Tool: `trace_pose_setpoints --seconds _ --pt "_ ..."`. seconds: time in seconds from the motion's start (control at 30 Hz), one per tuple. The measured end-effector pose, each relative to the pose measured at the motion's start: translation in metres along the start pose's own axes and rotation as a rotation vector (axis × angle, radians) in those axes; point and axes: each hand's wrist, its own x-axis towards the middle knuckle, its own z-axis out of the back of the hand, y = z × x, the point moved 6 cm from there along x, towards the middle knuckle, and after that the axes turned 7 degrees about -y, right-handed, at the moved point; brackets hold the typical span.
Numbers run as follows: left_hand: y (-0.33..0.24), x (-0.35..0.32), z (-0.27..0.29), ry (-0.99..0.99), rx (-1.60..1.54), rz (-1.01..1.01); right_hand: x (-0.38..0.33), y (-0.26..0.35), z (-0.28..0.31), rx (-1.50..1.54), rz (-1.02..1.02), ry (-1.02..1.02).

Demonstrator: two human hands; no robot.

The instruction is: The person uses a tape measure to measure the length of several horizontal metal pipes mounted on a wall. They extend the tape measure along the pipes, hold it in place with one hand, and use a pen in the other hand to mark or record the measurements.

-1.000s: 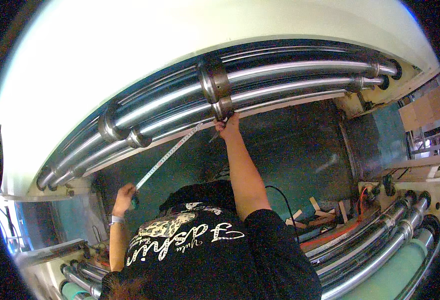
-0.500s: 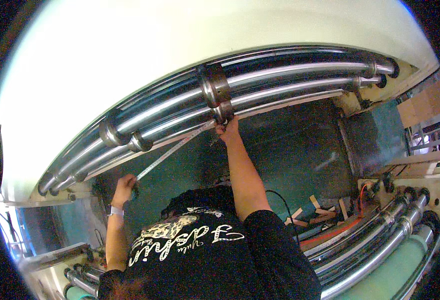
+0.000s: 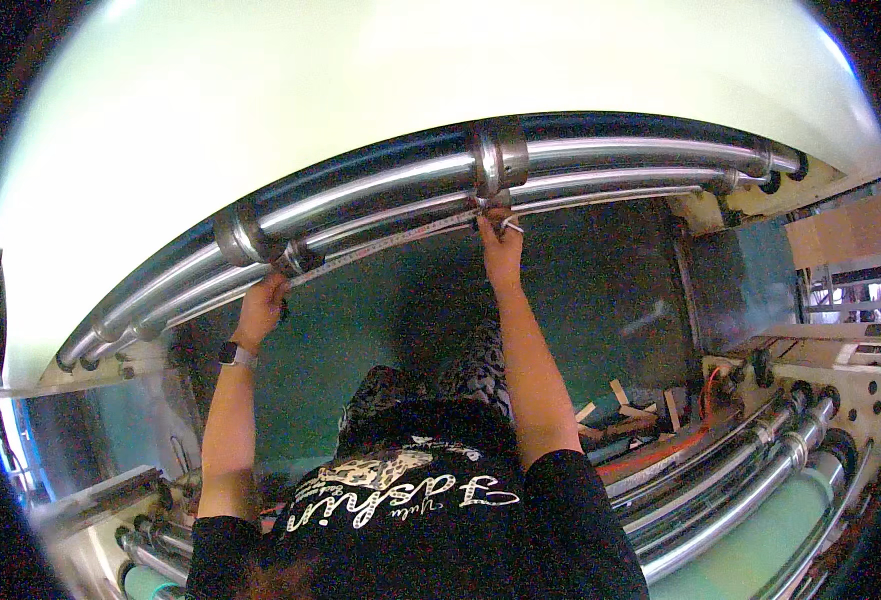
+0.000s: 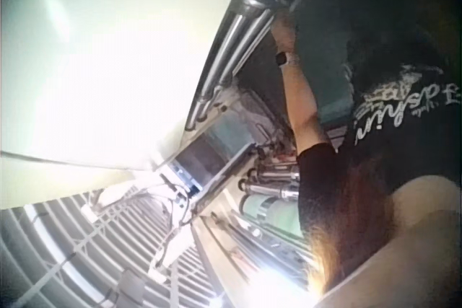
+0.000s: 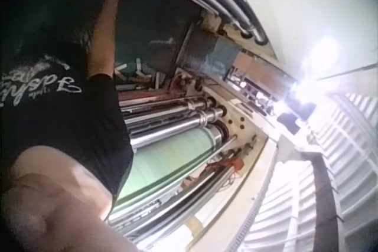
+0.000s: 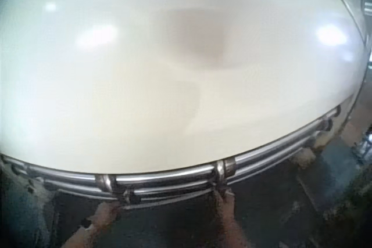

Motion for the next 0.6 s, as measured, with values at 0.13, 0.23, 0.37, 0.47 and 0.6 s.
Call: trace_pose_setpoints --seconds 0.13,0.23,0.37,0.47,0.6 --pt "0.006 0.006 -0.006 -0.017 0.054 -0.028 0.005 -0.006 -0.005 -0.115 -0.013 -0.057" --pt "0.012 0.010 -0.008 -0.011 0.066 0.022 0.011 -0.018 -0.004 -0.127 0.040 -0.090" --pt "0.014 0.016 -0.013 -0.066 -0.021 -0.040 0.028 -0.034 0.003 -0.043 0.133 -0.166" --pt "0.022 0.022 -0.013 -0.002 -0.030 -0.014 0.024 -0.015 -0.004 -0.318 0.180 -0.152" --pt "0.029 0.027 -0.008 -0.085 0.015 -0.029 0.020 -0.004 -0.016 -0.098 0.107 -0.050"
